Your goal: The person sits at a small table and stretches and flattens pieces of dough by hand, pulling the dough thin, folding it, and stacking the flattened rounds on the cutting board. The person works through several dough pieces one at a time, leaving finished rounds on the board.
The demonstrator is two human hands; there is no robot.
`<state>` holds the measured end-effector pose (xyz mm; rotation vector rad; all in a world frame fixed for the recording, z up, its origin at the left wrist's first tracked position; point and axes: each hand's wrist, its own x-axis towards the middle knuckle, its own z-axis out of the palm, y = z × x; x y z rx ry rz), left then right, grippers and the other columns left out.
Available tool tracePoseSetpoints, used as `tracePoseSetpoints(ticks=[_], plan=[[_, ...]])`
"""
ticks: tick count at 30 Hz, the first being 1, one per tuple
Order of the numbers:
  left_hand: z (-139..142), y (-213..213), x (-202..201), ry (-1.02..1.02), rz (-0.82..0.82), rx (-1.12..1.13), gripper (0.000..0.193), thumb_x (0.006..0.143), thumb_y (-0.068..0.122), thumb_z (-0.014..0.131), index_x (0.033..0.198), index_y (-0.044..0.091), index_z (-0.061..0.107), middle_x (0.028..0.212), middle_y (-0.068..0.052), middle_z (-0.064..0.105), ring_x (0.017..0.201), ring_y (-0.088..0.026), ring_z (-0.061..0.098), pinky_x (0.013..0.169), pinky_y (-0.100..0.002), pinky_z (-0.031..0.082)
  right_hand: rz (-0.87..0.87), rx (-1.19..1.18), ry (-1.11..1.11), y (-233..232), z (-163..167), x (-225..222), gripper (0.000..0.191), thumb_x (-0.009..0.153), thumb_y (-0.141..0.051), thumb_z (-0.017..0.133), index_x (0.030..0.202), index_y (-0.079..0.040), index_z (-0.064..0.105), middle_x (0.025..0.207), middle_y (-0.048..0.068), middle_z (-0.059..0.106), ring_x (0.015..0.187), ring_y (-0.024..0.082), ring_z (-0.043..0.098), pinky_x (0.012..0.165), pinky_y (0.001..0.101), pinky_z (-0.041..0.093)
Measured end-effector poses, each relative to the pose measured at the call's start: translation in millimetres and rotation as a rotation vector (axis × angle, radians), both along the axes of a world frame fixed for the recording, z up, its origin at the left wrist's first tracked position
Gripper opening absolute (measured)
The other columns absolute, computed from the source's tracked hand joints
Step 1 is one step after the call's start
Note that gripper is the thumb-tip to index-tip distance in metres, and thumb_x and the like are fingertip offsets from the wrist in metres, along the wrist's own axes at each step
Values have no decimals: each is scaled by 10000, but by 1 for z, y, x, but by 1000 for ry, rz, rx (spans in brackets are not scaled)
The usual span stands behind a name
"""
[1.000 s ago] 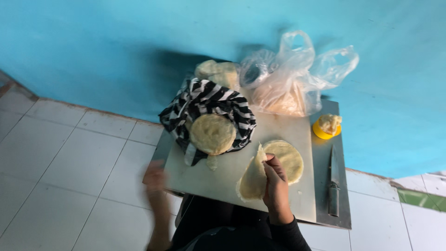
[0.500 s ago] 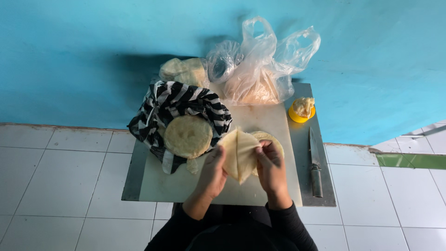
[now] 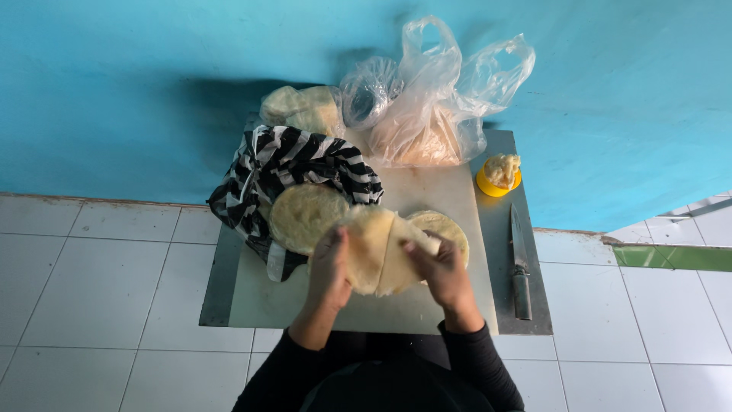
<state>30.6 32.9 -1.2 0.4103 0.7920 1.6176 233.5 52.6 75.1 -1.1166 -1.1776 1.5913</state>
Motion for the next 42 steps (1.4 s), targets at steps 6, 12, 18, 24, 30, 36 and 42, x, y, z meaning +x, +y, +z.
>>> tracePoseSetpoints(ticks=[6,12,18,24,30,36,42], plan=[[-8,17,-54,925,308,-168,349,1172,281,463,1105,-22,624,913,-201,556,817,-257,518,756,-379,448,-181,-82,375,14,-6,25,259,990,-113,647,1186,56,664,1097,129,732,951,193,701,838,342,585],[31,35,-97,1455,334,-318,390,1107,315,485,1297,-20,546,1165,-256,657,1049,-389,658,912,-466,504,-270,-141,438,13,8,27,283,979,-152,616,1208,14,637,1100,113,725,966,204,718,845,347,595],[40,2,-19,1205,257,264,672,1065,425,536,1550,-2,351,1513,-211,487,1410,-346,492,1173,-468,384,-307,223,76,8,25,5,315,1048,-212,654,1275,-2,715,1131,107,692,954,148,622,805,264,505],[27,3,24,-787,-631,386,967,1105,790,258,1649,-4,354,1578,-197,457,1443,-346,452,1239,-481,343,255,674,-406,-11,17,-16,374,897,-236,775,1193,-18,707,1015,63,649,905,127,637,782,284,540],[30,3,24,-660,-540,207,1055,918,839,281,1572,15,359,1580,-133,446,1433,-283,442,1195,-449,337,-319,335,138,-3,4,-8,464,1034,-192,639,1441,-29,487,1220,46,597,1120,153,576,968,335,481],[9,1,28,-210,-598,296,759,1024,502,563,1569,5,382,1559,-122,474,1455,-247,443,1211,-445,346,6,-188,709,-5,-11,5,417,1001,-205,563,1387,-51,591,1324,87,662,1215,229,615,1034,409,481],[23,-7,7,-61,-518,408,679,933,202,769,1513,51,448,1469,-73,560,1392,-213,510,1177,-409,413,-37,72,665,6,-20,26,140,1120,-101,582,1231,-21,608,1224,97,696,1110,186,655,983,352,532]])
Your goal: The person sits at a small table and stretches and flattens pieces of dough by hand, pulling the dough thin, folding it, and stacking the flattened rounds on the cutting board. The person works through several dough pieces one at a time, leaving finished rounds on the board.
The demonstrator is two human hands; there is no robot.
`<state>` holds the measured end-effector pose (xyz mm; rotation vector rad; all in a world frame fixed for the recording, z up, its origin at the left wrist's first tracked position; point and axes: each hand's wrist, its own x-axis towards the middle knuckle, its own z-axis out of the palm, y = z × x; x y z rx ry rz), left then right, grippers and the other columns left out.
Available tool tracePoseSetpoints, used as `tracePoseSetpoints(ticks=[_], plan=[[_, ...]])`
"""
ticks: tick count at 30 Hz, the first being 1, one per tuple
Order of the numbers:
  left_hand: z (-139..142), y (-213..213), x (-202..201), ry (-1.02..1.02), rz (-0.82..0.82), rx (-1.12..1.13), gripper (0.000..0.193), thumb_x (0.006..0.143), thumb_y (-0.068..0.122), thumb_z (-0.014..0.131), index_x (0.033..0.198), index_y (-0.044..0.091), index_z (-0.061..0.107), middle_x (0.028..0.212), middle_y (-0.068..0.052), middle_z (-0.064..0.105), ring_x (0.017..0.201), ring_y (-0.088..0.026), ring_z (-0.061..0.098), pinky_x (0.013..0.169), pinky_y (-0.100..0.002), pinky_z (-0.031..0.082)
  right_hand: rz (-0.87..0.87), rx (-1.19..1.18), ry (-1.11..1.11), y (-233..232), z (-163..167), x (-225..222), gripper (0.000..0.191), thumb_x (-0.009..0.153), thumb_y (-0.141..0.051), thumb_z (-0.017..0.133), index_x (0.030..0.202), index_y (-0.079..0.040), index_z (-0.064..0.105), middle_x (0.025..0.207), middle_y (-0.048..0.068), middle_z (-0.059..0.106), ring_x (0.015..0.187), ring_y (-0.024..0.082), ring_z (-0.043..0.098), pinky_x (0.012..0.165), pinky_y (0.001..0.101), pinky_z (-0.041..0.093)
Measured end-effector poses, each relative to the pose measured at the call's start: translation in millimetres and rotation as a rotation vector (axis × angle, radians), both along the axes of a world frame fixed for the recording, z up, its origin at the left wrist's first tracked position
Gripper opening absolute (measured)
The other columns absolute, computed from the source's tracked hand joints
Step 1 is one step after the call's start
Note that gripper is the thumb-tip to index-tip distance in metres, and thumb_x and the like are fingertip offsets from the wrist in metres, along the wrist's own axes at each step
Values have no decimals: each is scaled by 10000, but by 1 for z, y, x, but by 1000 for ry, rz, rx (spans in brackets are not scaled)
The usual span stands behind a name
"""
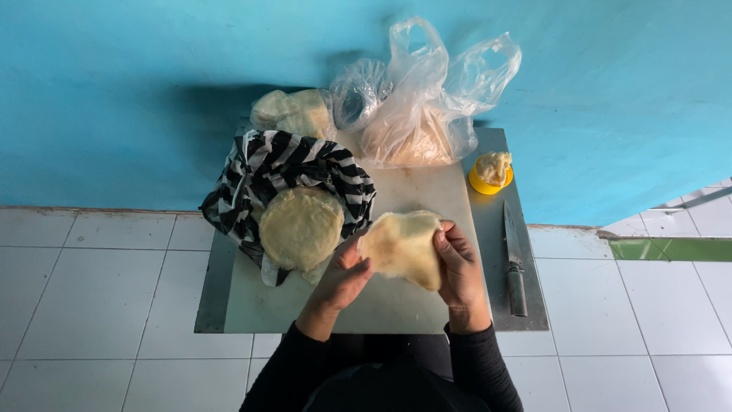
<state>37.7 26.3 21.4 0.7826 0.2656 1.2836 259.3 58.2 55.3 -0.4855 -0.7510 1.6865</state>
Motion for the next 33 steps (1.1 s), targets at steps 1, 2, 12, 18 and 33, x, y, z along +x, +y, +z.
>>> tracePoseSetpoints(ticks=[1,2,12,18,33], plan=[[5,0,-2,31,5,42,682,924,200,772,1512,47,462,1453,-72,573,1376,-208,523,1167,-401,429,-44,43,-96,1,1,3,142,1097,-85,605,1214,-9,630,1173,96,708,1058,171,663,948,331,540],[9,1,-3,62,11,84,684,915,197,775,1511,42,477,1436,-72,587,1359,-203,537,1157,-393,445,-87,86,-193,3,4,5,144,1074,-70,628,1196,3,653,1123,95,721,1007,155,670,912,310,549],[53,4,15,703,444,268,255,936,142,813,1104,14,669,1088,-38,662,1000,-96,677,905,-266,581,-187,198,-709,-19,55,2,278,868,29,750,1130,-3,663,1028,20,696,824,59,670,732,214,571],[72,-3,18,690,267,-5,203,987,175,702,1076,-2,746,885,-30,744,804,-55,673,730,-241,547,-126,171,-715,-24,70,10,181,981,15,660,1160,22,684,1024,41,744,907,61,651,784,205,522],[87,-20,13,445,59,-61,154,1029,110,640,1129,2,686,1011,-41,731,928,-68,659,851,-242,530,-135,188,-599,-27,83,20,275,932,50,709,1202,22,671,1052,74,746,974,119,696,855,270,572]])
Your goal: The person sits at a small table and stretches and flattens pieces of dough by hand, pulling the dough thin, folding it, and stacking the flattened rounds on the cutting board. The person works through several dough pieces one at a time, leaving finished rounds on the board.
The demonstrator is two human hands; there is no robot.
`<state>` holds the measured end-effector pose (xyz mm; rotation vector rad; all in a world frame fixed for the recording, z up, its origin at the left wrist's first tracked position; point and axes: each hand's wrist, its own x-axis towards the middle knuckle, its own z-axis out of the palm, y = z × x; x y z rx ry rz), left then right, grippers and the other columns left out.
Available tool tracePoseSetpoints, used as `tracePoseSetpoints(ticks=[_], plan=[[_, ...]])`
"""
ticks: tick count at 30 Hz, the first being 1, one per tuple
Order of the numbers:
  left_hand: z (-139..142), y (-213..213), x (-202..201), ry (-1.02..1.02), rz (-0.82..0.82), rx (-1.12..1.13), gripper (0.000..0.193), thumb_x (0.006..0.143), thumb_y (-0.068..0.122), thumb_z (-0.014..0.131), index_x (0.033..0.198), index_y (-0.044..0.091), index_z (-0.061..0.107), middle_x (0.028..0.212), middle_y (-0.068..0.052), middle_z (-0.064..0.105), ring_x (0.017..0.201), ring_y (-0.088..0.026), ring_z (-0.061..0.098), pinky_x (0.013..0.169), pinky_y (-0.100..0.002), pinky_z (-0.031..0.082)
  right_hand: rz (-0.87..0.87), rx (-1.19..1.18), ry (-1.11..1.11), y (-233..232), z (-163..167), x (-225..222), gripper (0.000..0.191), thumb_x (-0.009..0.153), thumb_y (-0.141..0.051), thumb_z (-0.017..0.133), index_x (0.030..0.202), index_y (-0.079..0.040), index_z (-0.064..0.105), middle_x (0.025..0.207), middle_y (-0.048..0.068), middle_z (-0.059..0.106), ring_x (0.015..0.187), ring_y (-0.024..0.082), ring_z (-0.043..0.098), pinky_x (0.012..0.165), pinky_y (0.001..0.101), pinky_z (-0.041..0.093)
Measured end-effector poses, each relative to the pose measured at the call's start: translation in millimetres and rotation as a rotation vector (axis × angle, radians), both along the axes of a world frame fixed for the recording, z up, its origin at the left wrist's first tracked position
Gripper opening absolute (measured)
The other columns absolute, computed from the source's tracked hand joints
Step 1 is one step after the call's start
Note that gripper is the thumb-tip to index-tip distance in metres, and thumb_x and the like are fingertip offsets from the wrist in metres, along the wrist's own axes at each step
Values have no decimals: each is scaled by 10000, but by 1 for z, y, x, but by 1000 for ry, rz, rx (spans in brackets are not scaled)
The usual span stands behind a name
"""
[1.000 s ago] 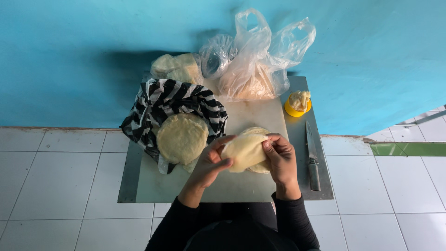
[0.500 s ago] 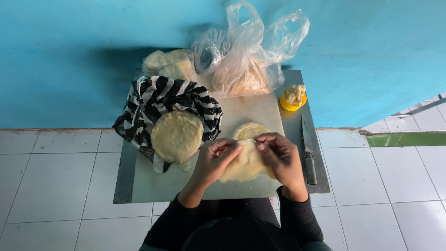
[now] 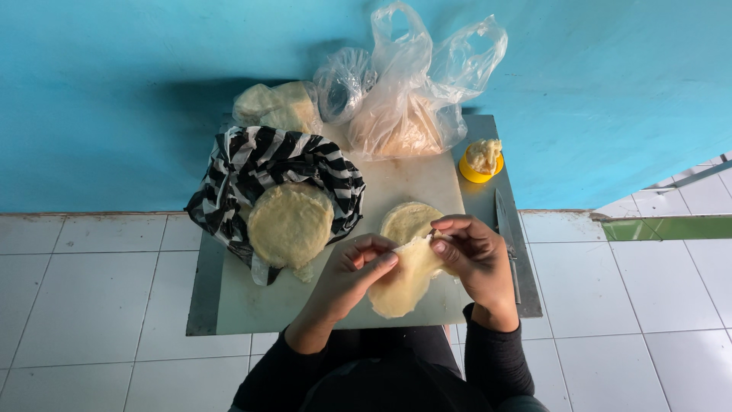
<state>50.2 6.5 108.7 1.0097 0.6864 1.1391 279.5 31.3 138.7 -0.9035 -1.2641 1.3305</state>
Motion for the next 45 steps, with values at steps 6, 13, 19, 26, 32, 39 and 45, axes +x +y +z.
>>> tracePoseSetpoints(ticks=[6,13,19,26,32,39,45], plan=[[11,5,2,-14,77,1,257,968,152,697,1177,32,607,1070,-7,664,986,-43,640,889,-227,533,-21,-9,-40,-6,10,1,314,972,30,624,1280,21,681,1077,71,783,993,100,695,893,238,536],[-7,24,27,150,-70,-90,371,924,237,758,1194,-7,686,1018,-75,732,862,-116,676,756,-284,562,84,98,-31,14,-3,6,461,892,-75,749,1331,-17,621,1137,90,715,1048,139,666,923,278,533],[-20,87,41,19,2,46,263,990,200,704,1186,25,695,1031,-30,718,887,-87,679,786,-258,584,161,-109,161,56,-44,21,273,942,-121,710,1181,10,700,1111,86,738,1026,146,669,957,302,516],[-17,112,33,579,206,462,260,945,226,739,1073,1,714,878,-43,744,742,-67,682,688,-248,535,-133,28,2,69,-62,53,155,1005,-99,688,1119,7,705,1012,36,738,918,76,648,866,251,522],[-58,102,30,846,234,308,199,964,195,712,1007,1,698,785,-130,706,660,-226,673,641,-341,524,-248,-164,-370,61,-88,33,163,1000,-147,692,1052,1,738,816,63,671,662,109,582,584,303,457],[-95,102,36,1118,422,464,144,947,176,687,976,35,675,949,-160,683,787,-372,675,669,-460,530,-465,317,-850,57,-102,12,151,939,-143,727,999,-6,709,928,164,704,791,310,692,685,366,535],[-96,102,36,1131,445,460,162,940,190,686,1009,47,655,964,-142,689,789,-364,680,655,-461,530,-464,244,-878,59,-104,16,194,875,-160,768,966,2,713,903,166,695,758,303,685,680,381,534]])
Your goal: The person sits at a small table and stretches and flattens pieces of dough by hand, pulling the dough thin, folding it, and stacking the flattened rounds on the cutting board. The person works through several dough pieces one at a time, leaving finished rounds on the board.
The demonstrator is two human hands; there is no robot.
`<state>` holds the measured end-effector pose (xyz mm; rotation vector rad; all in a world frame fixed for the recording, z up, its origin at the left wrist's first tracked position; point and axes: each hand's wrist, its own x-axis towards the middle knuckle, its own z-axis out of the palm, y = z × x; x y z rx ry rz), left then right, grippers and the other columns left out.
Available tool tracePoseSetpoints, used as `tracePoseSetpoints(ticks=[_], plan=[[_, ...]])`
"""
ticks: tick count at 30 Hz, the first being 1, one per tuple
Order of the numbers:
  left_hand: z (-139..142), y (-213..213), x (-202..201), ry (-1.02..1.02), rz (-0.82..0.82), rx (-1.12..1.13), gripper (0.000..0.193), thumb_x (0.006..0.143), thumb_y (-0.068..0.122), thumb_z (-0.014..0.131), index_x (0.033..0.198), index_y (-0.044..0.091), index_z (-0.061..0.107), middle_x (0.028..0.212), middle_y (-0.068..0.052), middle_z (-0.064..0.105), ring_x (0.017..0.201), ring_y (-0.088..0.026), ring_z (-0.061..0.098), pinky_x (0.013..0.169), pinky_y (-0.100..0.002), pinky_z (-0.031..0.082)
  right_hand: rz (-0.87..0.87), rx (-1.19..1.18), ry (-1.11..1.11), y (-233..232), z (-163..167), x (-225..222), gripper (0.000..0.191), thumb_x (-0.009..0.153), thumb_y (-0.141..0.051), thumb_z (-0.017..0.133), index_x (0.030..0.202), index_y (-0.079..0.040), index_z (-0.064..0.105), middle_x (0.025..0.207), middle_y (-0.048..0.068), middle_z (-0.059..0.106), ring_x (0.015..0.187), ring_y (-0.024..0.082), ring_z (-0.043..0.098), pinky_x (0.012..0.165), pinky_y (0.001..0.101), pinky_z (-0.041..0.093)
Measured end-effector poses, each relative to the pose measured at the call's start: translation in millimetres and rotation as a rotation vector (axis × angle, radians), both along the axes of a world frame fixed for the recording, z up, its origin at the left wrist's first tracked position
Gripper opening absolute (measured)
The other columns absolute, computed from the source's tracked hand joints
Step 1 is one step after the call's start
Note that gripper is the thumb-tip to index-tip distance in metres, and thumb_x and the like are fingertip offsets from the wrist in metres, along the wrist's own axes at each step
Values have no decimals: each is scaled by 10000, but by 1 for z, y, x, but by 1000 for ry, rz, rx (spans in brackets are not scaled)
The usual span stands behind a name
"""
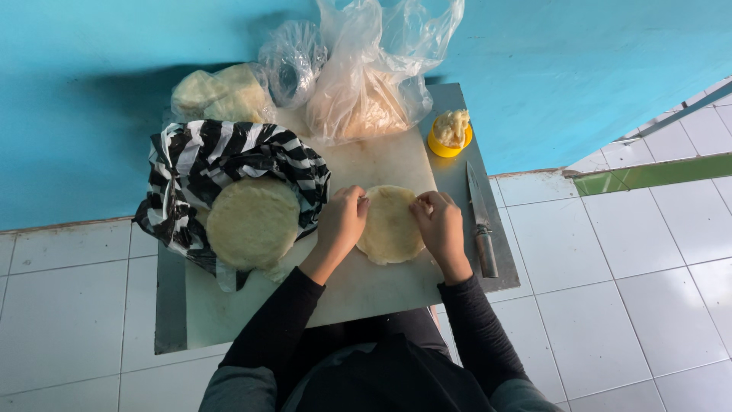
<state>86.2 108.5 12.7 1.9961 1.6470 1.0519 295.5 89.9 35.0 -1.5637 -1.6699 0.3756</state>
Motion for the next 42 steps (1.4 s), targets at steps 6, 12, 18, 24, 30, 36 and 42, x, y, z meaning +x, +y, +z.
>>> tracePoseSetpoints(ticks=[6,12,18,24,30,36,42], plan=[[11,-4,2,34,24,-70,174,956,227,688,1027,72,652,988,-120,686,785,-350,685,651,-458,530,-2,-45,8,-1,7,1,217,869,-173,781,979,-2,706,893,144,686,729,279,681,677,376,545],[42,-21,-15,81,55,139,281,891,222,744,1103,80,629,998,-123,653,851,-339,675,663,-443,529,-70,180,-252,-19,45,-13,340,833,-149,805,1111,9,687,1047,213,636,923,375,636,741,426,519],[73,-65,-98,-10,357,210,170,1009,133,675,1174,93,683,962,-130,659,830,-303,668,705,-417,513,473,263,-168,-34,75,-58,247,875,-73,736,1117,-75,683,1149,120,681,1087,363,650,901,437,533],[70,-79,-148,152,491,-188,258,1054,173,614,1303,126,661,892,-150,701,771,-317,675,679,-429,506,597,47,-20,12,52,-145,254,917,-115,715,1160,-50,685,1105,144,656,1035,382,639,864,455,522],[48,-81,-144,-74,411,115,232,993,113,631,1214,48,652,1008,-145,708,824,-266,703,701,-374,542,423,116,-313,34,16,-213,304,772,-224,789,972,-29,667,1059,178,608,1009,389,595,838,482,492],[22,-84,-129,-670,357,-188,262,1005,159,638,1243,50,622,1050,-65,690,932,-144,671,818,-290,550,651,-9,128,19,27,-207,158,947,-111,711,1030,-22,611,1009,122,663,940,308,672,793,360,537],[17,-94,-82,-1343,62,-177,228,1004,116,655,1159,-17,555,1030,-41,642,952,-112,643,869,-287,576,593,-57,226,-41,75,-152,160,872,-16,715,1024,-14,665,942,116,671,819,224,654,734,315,533]])
